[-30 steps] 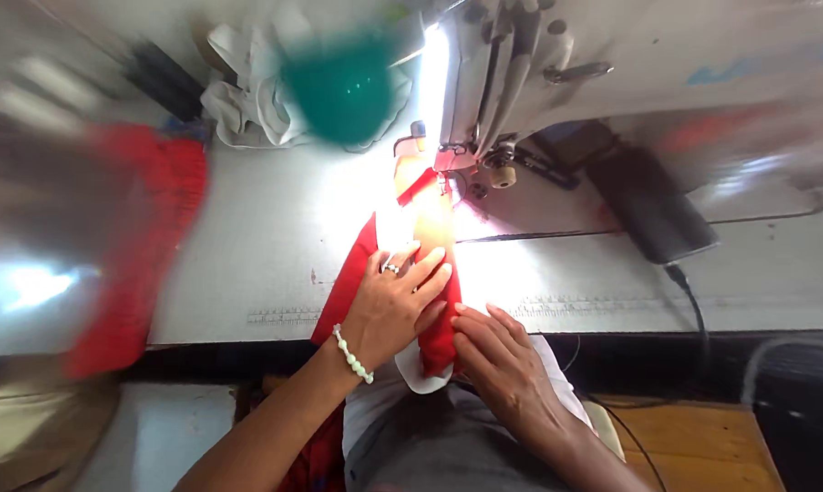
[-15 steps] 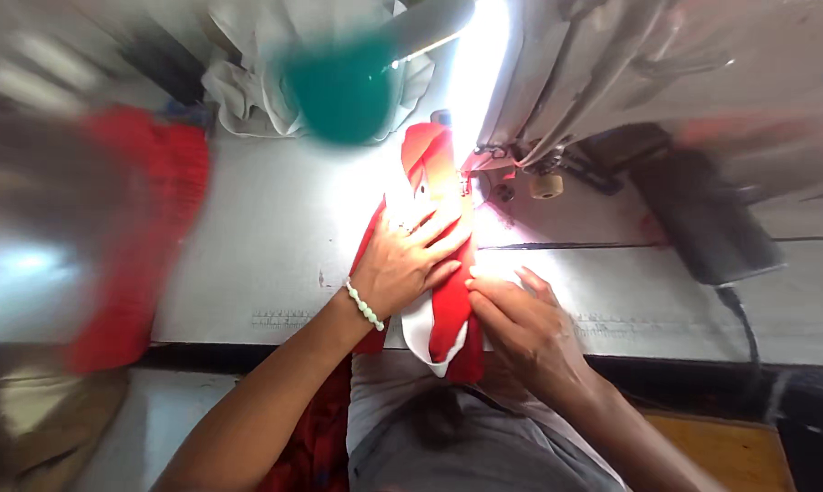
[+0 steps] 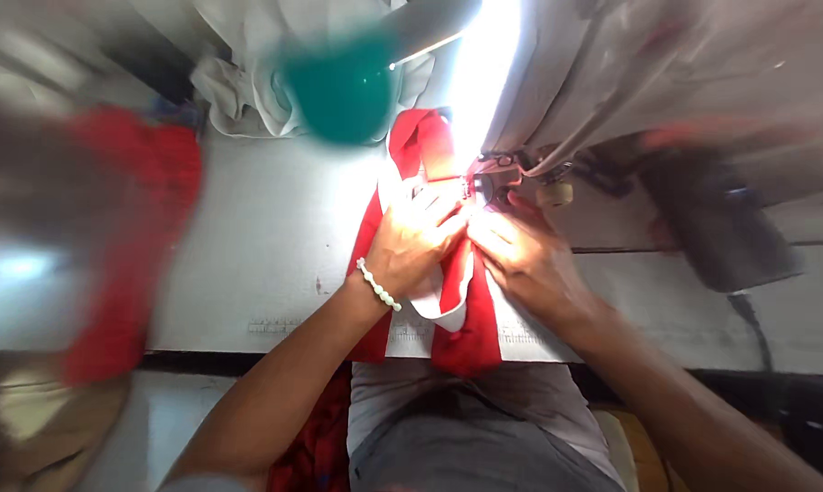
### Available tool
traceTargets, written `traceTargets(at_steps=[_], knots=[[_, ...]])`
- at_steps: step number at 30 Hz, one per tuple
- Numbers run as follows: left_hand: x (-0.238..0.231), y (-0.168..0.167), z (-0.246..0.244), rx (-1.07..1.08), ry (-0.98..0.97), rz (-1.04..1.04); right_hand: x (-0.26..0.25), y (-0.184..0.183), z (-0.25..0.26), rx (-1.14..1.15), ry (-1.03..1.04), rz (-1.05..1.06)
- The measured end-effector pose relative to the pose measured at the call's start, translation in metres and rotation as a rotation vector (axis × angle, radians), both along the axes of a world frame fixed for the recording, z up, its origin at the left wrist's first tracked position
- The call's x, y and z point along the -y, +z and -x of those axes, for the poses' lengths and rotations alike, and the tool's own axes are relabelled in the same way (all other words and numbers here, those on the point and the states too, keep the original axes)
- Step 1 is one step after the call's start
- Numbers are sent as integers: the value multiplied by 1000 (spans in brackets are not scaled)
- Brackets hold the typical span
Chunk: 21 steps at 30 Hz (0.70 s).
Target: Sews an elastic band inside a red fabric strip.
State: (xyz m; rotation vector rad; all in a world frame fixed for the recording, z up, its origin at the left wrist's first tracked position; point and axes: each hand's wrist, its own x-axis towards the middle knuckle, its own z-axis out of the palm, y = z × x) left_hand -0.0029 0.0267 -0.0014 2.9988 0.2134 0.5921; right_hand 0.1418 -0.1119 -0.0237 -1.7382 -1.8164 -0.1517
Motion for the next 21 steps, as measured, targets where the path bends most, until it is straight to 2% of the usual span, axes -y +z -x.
traceTargets(at_steps=[4, 10, 14, 18, 21], knots=[[-3, 0, 2, -37, 57, 11, -15, 1, -9, -17, 7, 8], [-13, -3, -1, 25, 52, 66, -20, -19, -17, -74, -29, -15], [-11, -2, -2, 21, 71, 83, -19, -12, -13, -128, -70, -6], [-19, -8, -7, 14, 91, 17, -24, -11, -14, -114, -106, 5], [-27, -3, -15, 15, 122, 57, -24, -11, -15, -104, -104, 3]])
